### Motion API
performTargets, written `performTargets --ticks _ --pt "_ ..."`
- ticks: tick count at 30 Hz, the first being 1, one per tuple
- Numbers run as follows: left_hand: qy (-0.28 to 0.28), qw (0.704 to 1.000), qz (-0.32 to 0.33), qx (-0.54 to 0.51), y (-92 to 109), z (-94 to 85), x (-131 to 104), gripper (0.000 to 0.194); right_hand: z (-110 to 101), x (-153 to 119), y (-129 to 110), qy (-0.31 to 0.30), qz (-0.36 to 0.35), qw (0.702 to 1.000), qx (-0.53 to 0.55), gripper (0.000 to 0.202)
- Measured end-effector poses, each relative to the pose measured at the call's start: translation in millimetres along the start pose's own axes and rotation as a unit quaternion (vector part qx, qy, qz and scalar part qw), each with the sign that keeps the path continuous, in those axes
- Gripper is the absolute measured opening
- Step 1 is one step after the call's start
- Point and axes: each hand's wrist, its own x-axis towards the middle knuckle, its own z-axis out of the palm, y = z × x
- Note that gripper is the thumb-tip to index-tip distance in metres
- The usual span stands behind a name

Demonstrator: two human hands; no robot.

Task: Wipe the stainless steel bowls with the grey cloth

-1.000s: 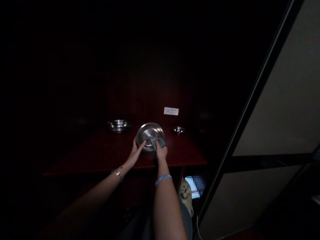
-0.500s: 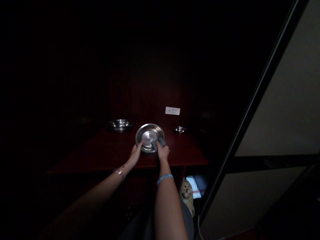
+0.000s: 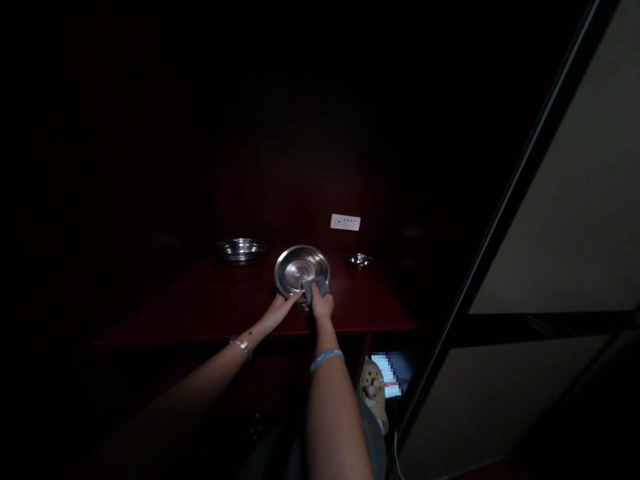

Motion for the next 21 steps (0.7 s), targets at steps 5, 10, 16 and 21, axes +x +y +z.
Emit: performTargets --ticks 5,10,16,21 --pt "0.090 0.994 -0.057 -0.019 0 -7.8 1 0.039 -12 -1 -3 0.004 0.009 0.997 -0.076 0.057" --pt "0.110 0.991 -0.065 -0.032 13 -13.5 -5 0.045 -15 -2 -4 0.023 -0.012 0.995 -0.101 0.056" --pt "0.062 0.998 -0.022 -0.023 18 -6.0 -8 0.061 -11 -1 -7 0.052 -0.004 0.993 -0.105 0.051" --pt "-0.007 1.000 -0.014 -0.024 5 0.8 -2 0.053 -11 -1 -5 0.035 0.004 0.993 -0.108 0.057"
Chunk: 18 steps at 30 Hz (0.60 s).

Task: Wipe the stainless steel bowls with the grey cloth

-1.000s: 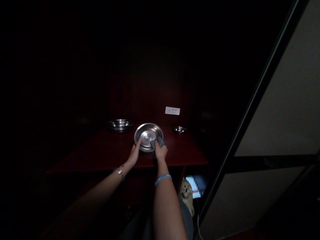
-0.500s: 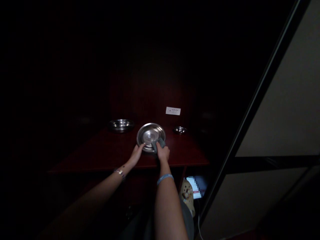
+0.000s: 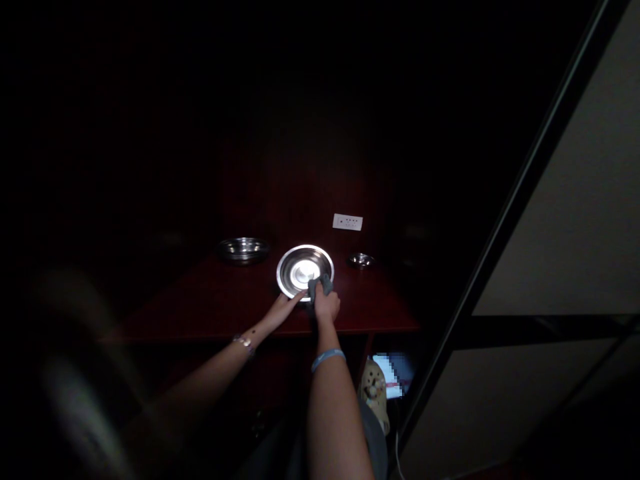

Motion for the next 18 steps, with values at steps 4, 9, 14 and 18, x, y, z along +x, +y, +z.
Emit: performTargets --ticks 4,9,14,18 --pt "0.053 0.998 -0.023 -0.002 -9 -2.6 5 0.040 -3 -3 1 -0.017 0.009 1.000 -0.009 0.064" --pt "0.113 0.993 -0.022 -0.014 -1 -6.5 2 0.040 -8 -5 1 0.007 0.010 0.999 -0.037 0.068" --pt "0.128 0.990 -0.015 -0.060 12 -5.8 -1 0.047 -1 -7 -5 0.005 -0.007 1.000 -0.026 0.066" --pt "0.059 0.996 -0.030 -0.056 13 -1.5 -1 0.052 4 -4 -8 0.009 -0.014 1.000 0.000 0.059"
